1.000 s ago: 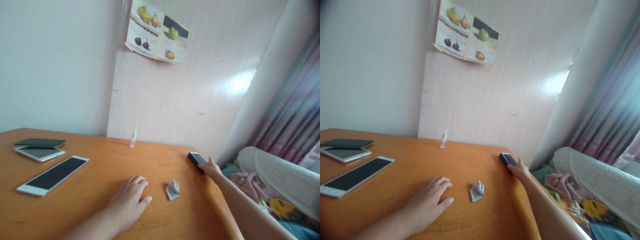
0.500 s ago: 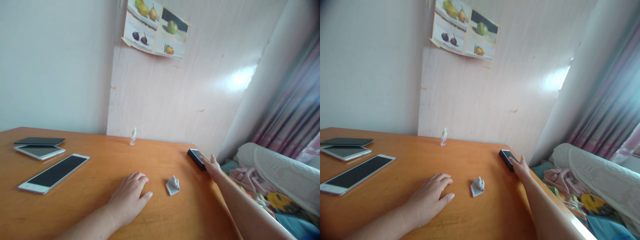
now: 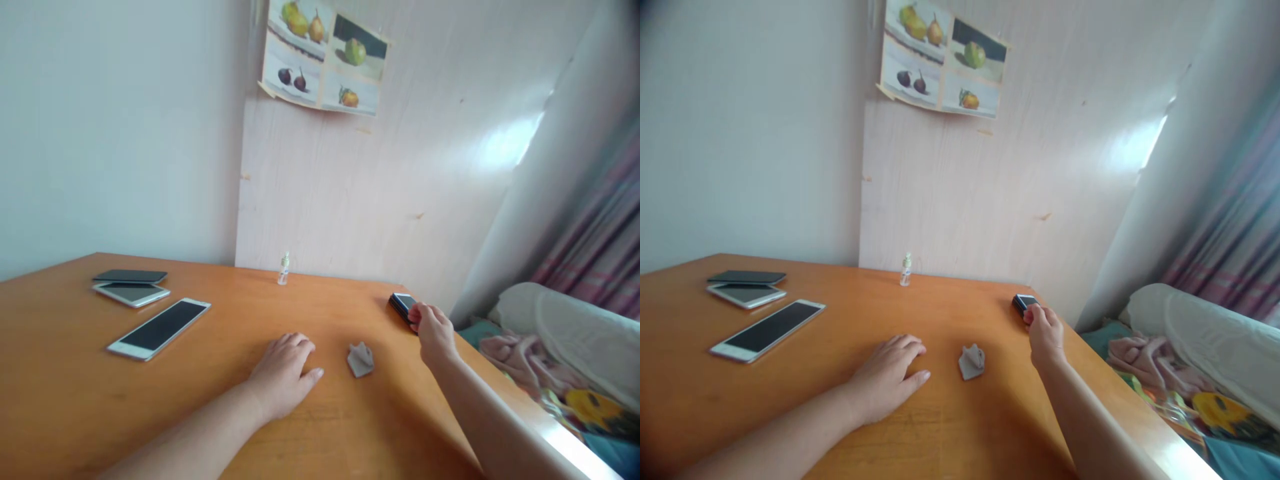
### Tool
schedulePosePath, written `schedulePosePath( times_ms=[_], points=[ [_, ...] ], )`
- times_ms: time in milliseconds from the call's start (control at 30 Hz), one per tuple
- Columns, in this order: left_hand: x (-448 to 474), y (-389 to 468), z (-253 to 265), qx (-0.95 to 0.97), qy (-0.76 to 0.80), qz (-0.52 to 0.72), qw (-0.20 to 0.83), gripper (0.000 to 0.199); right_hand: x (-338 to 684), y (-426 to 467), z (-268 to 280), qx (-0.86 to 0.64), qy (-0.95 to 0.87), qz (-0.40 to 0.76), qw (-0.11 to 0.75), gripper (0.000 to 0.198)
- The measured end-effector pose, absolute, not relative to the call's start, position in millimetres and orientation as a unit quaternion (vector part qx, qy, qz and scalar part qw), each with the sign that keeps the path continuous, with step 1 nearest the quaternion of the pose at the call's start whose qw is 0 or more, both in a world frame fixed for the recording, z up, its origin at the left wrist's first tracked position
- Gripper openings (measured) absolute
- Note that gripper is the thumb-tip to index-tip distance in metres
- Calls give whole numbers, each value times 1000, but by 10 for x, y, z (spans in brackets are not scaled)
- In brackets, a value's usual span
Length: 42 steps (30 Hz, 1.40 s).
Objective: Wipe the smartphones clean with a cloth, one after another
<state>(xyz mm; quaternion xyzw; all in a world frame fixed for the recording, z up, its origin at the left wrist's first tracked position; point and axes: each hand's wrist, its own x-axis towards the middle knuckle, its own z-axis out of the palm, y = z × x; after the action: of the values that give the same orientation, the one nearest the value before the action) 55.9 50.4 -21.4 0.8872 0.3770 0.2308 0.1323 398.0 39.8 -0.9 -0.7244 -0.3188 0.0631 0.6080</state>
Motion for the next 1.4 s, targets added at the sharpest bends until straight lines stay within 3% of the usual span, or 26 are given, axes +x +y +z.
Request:
schedulePosePath(
  times_ms=[100, 200, 400, 500, 767, 933, 1133, 1400],
  points=[
    [555, 479, -178, 890, 378, 223, 127, 31, 3546, 335, 96, -656, -392, 158, 626, 40],
    [525, 506, -168, 891, 375, 217, 133, 29, 3128, 257, 166, -651, -481, 218, 546, 38],
    [354, 736, -171, 855, 426, 259, 143, 33, 2846, 187, -35, -742, -600, 79, 289, 35],
    [185, 909, -108, 802, 524, 265, 105, 38, 2978, 163, -223, -756, -609, 77, 228, 34],
    [-507, 1219, 39, 633, 732, 252, 24, 49, 3172, 270, -453, -713, -651, 141, 222, 32],
    [-725, 1293, -27, 548, 805, 228, 25, 46, 3239, 287, -461, -675, -688, 169, 207, 41],
    [-815, 1352, -59, 505, 838, 206, 30, 46, 3243, 256, -429, -651, -717, 171, 182, 46],
    [-790, 1277, 42, 555, 810, 187, 17, 45, 3190, 262, -376, -653, -715, 149, 202, 38]
  ],
)
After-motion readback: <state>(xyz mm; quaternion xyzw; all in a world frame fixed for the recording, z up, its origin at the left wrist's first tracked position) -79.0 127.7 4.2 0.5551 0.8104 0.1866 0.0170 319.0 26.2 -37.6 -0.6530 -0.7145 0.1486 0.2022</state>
